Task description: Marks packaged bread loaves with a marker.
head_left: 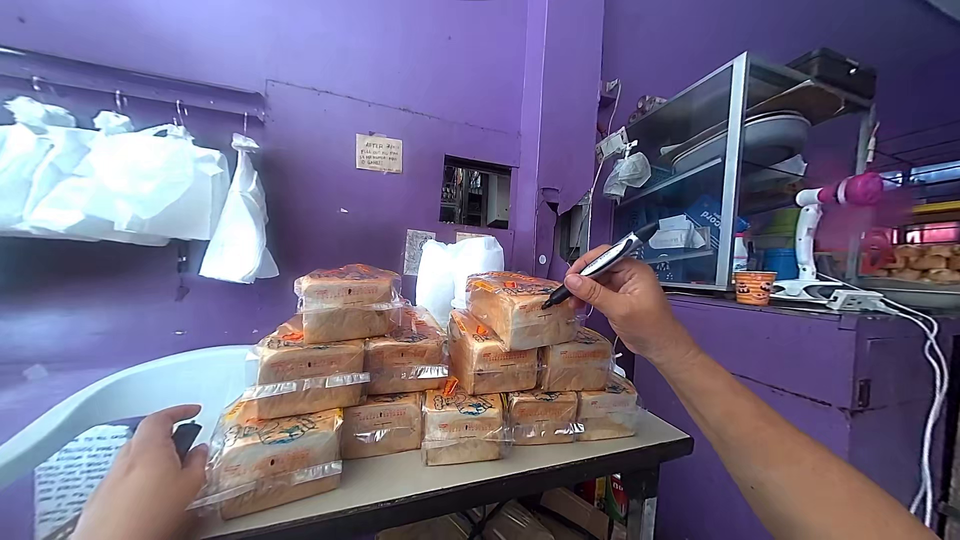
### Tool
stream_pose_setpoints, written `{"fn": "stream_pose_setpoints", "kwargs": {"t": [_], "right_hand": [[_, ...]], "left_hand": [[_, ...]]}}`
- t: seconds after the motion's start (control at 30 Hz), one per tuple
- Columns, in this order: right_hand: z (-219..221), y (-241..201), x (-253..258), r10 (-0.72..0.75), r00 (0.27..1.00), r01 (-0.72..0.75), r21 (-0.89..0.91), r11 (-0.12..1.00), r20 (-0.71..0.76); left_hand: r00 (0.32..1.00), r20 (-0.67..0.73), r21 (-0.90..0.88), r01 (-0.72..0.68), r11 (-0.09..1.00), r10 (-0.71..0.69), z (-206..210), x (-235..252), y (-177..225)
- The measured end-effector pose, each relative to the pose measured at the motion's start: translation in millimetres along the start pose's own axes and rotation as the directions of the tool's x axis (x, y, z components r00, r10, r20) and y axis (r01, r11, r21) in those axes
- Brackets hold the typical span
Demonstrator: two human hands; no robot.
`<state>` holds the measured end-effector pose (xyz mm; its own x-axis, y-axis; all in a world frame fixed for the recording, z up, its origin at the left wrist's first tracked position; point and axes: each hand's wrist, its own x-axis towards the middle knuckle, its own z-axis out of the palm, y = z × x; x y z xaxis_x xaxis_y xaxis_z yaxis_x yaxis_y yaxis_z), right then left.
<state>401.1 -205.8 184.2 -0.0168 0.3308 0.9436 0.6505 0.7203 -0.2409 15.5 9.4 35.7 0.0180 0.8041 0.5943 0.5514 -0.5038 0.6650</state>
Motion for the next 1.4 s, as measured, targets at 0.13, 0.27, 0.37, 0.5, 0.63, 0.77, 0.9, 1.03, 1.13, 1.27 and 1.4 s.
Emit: {"fn": "stream_pose_setpoints", "kwargs": {"t": [0.13, 0.27, 0.37, 0.5, 0.63, 0.77, 0.9, 1.03, 1.13, 1.27, 1.4], "right_hand": [[1, 0, 0, -0.025, 1.000, 0.025, -0.010, 1.000, -0.014], [0, 0, 1, -0.021, 1.000, 0.021, -0.017, 1.000, -0.002], [0, 1, 1, -0.026, 1.000, 0.026, -0.023, 0.999, -0.006], [-2, -1, 0, -0.009, 1.000, 0.010, 0.033, 0.999, -0.023], [-5, -4, -10, -0.053, 0.991, 0.065, 0.104, 0.992, -0.121], [-2, 5, -25, -0.152, 0.975, 0.145, -0.052, 0.988, -0.162], [4, 18, -37, -0.229, 0.970, 0.174, -0.427, 0.888, -0.080], [11, 28, -39, -0.227, 0.974, 0.177, -0.572, 0.801, -0.017], [19, 31, -34, -0.246, 0.969, 0.197, -0.598, 0.777, 0.000], [29, 36, -21, -0.263, 0.964, 0.229, -0.623, 0.748, 0.038], [37, 45, -12, -0.230, 0.971, 0.214, -0.647, 0.732, 0.061]], "left_hand": [[1.000, 0.010, 0.005, 0.001, 1.000, -0.001, -1, 0, -1], [1.000, -0.002, 0.007, -0.005, 1.000, 0.005, 0, 0, -2], [1.000, 0.002, 0.004, 0.000, 1.000, 0.000, 0, 0, -2], [1.000, -0.002, -0.004, 0.008, 1.000, -0.008, 0, 1, -3], [1.000, 0.005, -0.006, 0.017, 1.000, -0.017, 0, 1, -2], [1.000, -0.005, -0.008, 0.020, 1.000, -0.020, 3, 2, -5], [1.000, -0.020, 0.000, 0.016, 1.000, -0.016, 4, 3, -8], [0.999, -0.035, -0.017, 0.002, 1.000, -0.003, 4, 1, -7], [0.999, -0.049, -0.018, 0.003, 1.000, -0.004, 4, 2, -9], [0.999, -0.045, -0.026, 0.008, 1.000, -0.009, 4, 1, -7], [0.998, -0.055, -0.018, 0.003, 1.000, -0.004, 4, 1, -8]]}}
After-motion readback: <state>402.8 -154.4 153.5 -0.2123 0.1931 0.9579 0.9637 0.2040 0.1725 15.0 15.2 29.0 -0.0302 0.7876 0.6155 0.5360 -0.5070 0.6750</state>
